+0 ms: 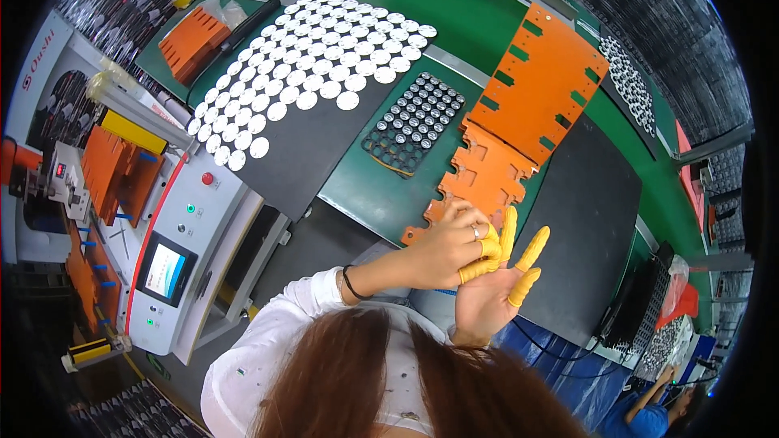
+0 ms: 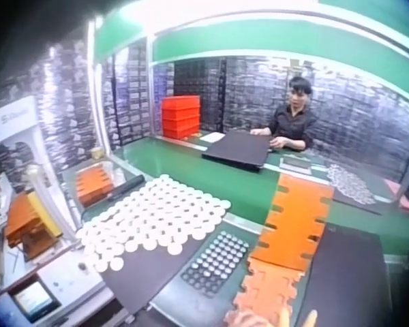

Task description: The person assembles circular electronic components by attaching small parts to round plates and placing them into an orange folding fixture. The person closes the fixture, presses it using a machine, and unloads the pressed components onto a mat.

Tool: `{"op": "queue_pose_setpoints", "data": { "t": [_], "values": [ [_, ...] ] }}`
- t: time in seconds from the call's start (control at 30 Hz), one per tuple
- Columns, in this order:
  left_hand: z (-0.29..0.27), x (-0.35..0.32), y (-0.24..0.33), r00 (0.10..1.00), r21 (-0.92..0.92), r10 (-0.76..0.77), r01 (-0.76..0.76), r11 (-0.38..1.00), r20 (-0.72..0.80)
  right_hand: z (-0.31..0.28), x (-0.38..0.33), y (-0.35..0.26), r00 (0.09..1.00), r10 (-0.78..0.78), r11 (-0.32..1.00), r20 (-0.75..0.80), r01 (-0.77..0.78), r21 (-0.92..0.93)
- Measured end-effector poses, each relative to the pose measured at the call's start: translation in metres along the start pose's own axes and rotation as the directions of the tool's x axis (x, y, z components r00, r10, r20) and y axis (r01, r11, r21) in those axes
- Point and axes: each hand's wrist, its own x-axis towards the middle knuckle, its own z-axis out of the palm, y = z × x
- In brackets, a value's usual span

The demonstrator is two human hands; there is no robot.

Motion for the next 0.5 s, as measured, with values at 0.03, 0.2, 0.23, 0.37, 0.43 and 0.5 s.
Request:
{"op": "queue_pose_setpoints", "data": {
  "t": [0.03, 0.2, 0.23, 0.37, 0.43, 0.5],
  "values": [
    [0.0, -0.003, 0.001, 1.0, 0.008, 0.007, -0.007, 1.0, 0.013, -0.001, 0.0, 0.002, 1.0, -0.015, 1.0, 0.025, 0.015, -0.016],
    [0.0, -0.004, 0.007, 0.999, 0.008, 0.026, -0.025, 1.0, -0.022, -0.012, -0.004, 0.009, 0.983, -0.112, 0.888, 0.143, 0.164, -0.43],
    [-0.003, -0.005, 0.01, 1.0, -0.015, 0.006, -0.007, 1.0, -0.019, -0.019, -0.007, 0.013, 0.985, -0.08, 0.897, 0.154, 0.139, -0.42],
    [-0.001, -0.009, 0.016, 0.995, 0.028, -0.002, 0.004, 1.0, -0.1, -0.008, -0.011, 0.021, 0.973, -0.085, 0.755, 0.214, 0.203, -0.623],
    [-0.003, -0.019, 0.02, 0.996, 0.046, -0.019, 0.023, 0.999, -0.084, 0.0, -0.014, 0.016, 0.986, -0.026, 0.894, 0.165, 0.097, -0.437],
    [-0.004, -0.03, 0.02, 0.994, 0.21, 0.098, -0.087, 0.974, -0.039, 0.008, -0.014, 0.017, 0.971, 0.033, 0.969, 0.235, 0.027, -0.247]
  ]
}}
